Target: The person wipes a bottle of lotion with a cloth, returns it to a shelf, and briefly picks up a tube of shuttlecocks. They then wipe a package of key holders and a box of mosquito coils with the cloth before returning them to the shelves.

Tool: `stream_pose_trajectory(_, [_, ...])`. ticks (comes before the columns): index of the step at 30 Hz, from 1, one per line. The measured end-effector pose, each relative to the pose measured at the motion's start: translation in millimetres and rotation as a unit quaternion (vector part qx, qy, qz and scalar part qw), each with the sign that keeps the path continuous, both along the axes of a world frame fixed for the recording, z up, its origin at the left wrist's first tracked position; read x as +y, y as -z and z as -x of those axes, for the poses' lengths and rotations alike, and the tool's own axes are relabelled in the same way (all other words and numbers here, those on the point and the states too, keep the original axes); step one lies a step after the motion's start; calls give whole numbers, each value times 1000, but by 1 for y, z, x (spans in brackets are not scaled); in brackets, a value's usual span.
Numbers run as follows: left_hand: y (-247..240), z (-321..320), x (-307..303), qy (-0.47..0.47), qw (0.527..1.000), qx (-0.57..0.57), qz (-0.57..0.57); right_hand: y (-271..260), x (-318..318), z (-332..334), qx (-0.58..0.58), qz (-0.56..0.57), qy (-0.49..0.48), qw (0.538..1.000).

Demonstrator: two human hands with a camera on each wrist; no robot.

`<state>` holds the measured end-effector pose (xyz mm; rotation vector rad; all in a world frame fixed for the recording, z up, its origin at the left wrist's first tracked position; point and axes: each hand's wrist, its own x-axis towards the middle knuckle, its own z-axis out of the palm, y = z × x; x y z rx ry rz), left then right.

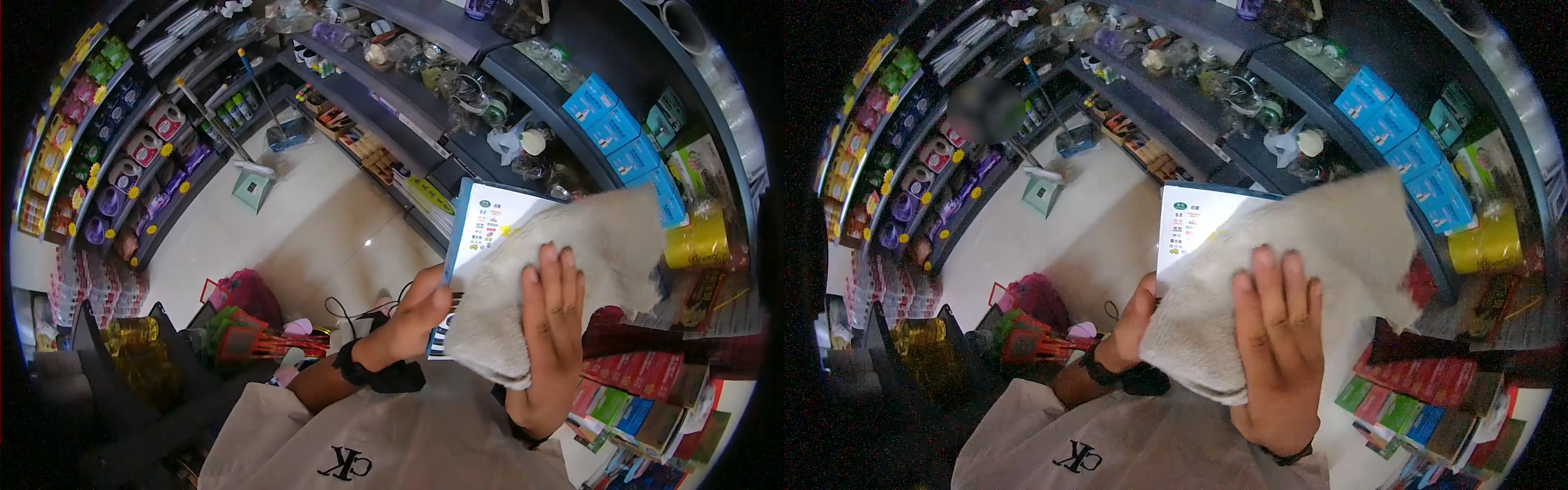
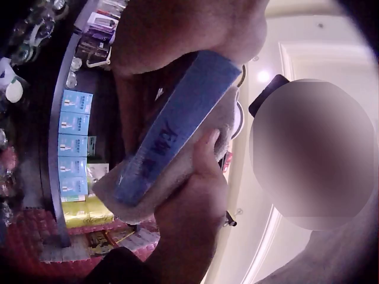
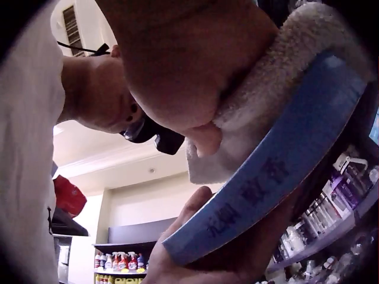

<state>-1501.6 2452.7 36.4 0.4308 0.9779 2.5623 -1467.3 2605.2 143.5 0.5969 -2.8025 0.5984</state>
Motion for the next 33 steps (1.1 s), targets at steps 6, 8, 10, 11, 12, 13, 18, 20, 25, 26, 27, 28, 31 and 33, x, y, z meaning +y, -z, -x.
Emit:
stream_pose_trajectory(6, [0,-1,-4,-18,999,-46,-19,3,5,-13,-46,-1,-33,998])
stream_pose_trajectory(8, [4,-1,-4,-13,997,-60,-46,3,16,-16,-55,8,-26,998])
stream_pose_trajectory(10, [6,-1,0,5,992,-74,-101,4,24,-14,-48,40,-14,998])
stream_pose_trajectory(11, [8,-2,0,4,993,-74,-87,4,25,-11,-25,45,2,999])
stream_pose_trajectory(12, [10,-4,1,4,995,-74,-72,5,25,-9,-2,50,20,999])
stream_pose_trajectory(13, [10,-5,2,5,996,-74,-58,5,25,-8,22,55,39,997])
stream_pose_trajectory(18, [-2,-9,10,-28,999,-28,-28,5,15,-2,53,27,28,998])
stream_pose_trajectory(20, [-3,-9,10,-41,999,-13,2,-1,8,-7,25,19,12,999])
stream_pose_trajectory(25, [-4,-15,12,-57,987,-148,-15,0,17,-19,-28,37,-25,999])
stream_pose_trajectory(26, [0,-14,12,-75,982,-173,-24,0,23,-21,-28,39,-16,999])
stream_pose_trajectory(27, [2,-13,10,-61,986,-150,-29,0,28,-21,-28,42,-7,999])
stream_pose_trajectory(28, [2,-12,5,-45,990,-129,-33,0,33,-18,-5,82,-19,996])
stream_pose_trajectory(31, [-1,-16,6,-43,992,-112,21,3,33,-14,35,105,63,992])
stream_pose_trajectory(33, [2,-23,11,-73,989,-104,74,0,30,-10,63,79,82,991])
